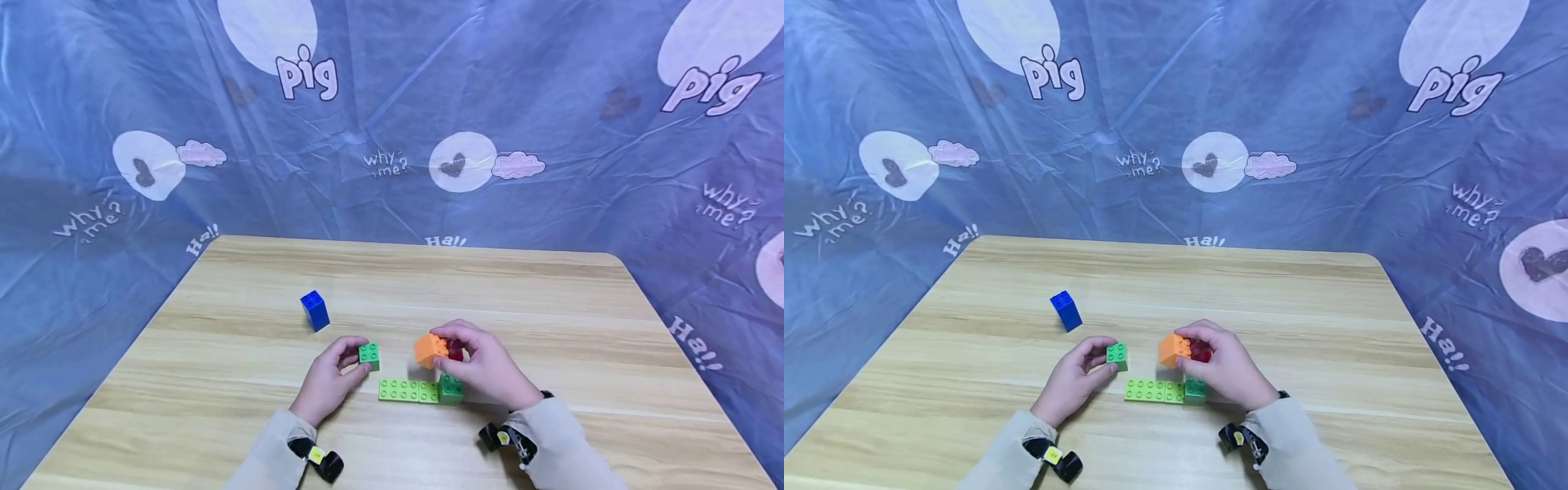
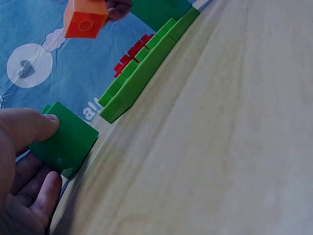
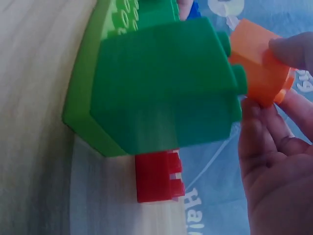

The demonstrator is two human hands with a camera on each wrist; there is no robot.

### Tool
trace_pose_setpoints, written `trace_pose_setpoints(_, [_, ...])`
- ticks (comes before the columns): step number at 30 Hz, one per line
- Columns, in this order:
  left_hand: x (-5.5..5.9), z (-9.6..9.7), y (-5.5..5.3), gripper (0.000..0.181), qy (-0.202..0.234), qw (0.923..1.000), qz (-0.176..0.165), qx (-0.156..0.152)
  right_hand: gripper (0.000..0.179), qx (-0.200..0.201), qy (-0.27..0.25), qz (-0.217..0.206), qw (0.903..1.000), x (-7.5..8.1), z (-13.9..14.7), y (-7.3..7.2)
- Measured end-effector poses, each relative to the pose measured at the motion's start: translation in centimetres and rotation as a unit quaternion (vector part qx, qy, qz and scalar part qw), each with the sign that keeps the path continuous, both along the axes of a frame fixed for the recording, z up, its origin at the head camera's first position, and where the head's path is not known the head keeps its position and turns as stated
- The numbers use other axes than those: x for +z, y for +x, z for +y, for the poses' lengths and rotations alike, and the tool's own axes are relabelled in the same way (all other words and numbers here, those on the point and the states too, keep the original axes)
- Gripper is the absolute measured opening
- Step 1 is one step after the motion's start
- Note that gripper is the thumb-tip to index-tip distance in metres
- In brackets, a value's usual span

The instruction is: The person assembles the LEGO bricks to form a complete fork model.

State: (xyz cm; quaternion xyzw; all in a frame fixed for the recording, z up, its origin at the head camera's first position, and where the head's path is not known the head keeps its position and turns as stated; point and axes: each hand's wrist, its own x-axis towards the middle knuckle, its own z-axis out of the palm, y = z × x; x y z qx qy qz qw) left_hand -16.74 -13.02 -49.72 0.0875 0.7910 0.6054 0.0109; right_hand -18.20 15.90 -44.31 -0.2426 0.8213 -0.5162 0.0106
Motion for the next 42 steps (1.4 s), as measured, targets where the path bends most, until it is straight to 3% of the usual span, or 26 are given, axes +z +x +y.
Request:
trace_pose_setpoints(11, [0.1, 0.1, 0.0, 0.04, 0.011, 0.9999, -0.005, 0.0, 0.034, 0.056, 0.072, -0.022, 0.9956, -0.4, -0.7, 0.6])
trace_pose_setpoints(23, [0.3, 0.2, 0.1, 0.039, 0.0, 0.9999, -0.01, -0.005, 0.034, 0.05, 0.154, -0.03, 0.9864, -0.9, -1.4, 0.7])
trace_pose_setpoints(42, [0.3, 0.1, -0.1, 0.038, -0.021, 0.9997, -0.008, -0.002, 0.032, 0.056, 0.167, -0.038, 0.9837, -0.7, -1.8, 0.7])
